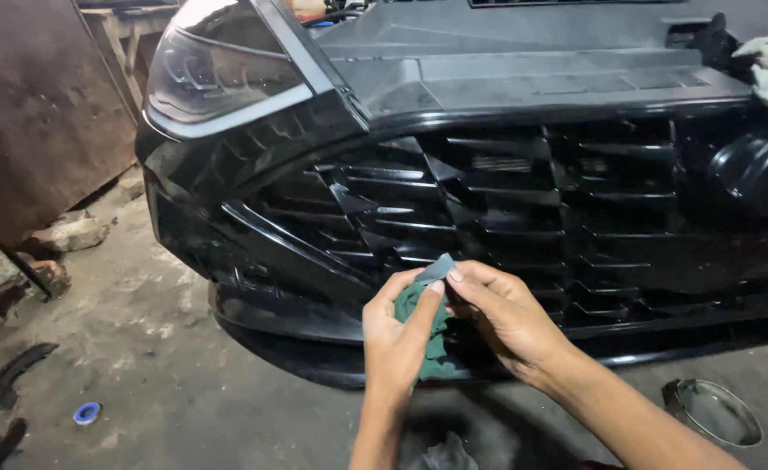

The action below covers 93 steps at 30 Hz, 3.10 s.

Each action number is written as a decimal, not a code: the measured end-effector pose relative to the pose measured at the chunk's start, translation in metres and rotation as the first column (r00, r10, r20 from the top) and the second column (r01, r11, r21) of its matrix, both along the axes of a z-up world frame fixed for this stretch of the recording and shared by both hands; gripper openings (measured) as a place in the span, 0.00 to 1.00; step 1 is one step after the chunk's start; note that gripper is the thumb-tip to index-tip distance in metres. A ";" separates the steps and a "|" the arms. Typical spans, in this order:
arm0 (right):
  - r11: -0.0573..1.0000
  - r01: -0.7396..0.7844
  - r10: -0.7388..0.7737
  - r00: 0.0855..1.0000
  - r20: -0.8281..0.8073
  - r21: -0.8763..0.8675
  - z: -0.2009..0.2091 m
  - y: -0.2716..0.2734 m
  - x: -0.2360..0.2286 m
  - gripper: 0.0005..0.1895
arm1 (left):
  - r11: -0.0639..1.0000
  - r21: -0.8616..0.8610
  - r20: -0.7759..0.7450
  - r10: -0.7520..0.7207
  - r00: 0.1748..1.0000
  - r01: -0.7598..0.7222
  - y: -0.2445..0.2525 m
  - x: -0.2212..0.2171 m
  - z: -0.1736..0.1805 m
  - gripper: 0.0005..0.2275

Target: The person wipes a car grill with a green cloth, applies a liquid from a small bottle to a sponge, and rubs the sponge into the crevices and edges of the grill.

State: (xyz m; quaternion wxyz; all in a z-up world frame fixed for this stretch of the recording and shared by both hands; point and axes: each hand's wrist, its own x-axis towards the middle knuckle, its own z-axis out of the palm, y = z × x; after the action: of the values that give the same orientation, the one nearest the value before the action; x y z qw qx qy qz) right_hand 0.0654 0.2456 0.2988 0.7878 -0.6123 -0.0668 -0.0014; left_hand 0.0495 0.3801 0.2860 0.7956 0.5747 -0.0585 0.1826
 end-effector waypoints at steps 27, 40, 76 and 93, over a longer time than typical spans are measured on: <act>0.262 0.965 0.359 -0.065 0.931 -0.033 0.068 0.037 0.104 0.04 | 0.997 0.042 0.093 -0.061 0.994 0.057 0.084 0.031 0.045 0.12; 0.360 0.918 0.621 -0.103 0.777 -0.166 0.093 0.026 0.096 0.11 | 0.983 0.149 -0.028 0.109 0.994 -0.103 0.057 0.028 0.035 0.10; 0.298 0.937 0.744 -0.109 0.659 -0.181 0.099 -0.007 0.107 0.13 | 0.942 0.322 -0.070 0.124 0.990 -0.095 0.037 0.017 0.034 0.15; 0.277 0.950 0.818 -0.152 0.554 -0.147 0.111 -0.007 0.119 0.15 | 0.926 0.354 -0.018 0.144 0.989 -0.128 0.034 0.013 0.021 0.14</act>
State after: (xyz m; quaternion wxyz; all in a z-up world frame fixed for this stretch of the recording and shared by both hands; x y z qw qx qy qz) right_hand 0.1841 0.2381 0.4101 -0.1937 -0.6404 -0.5369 -0.5139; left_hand 0.0627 0.4138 0.3075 0.6665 0.7142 -0.0329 0.2114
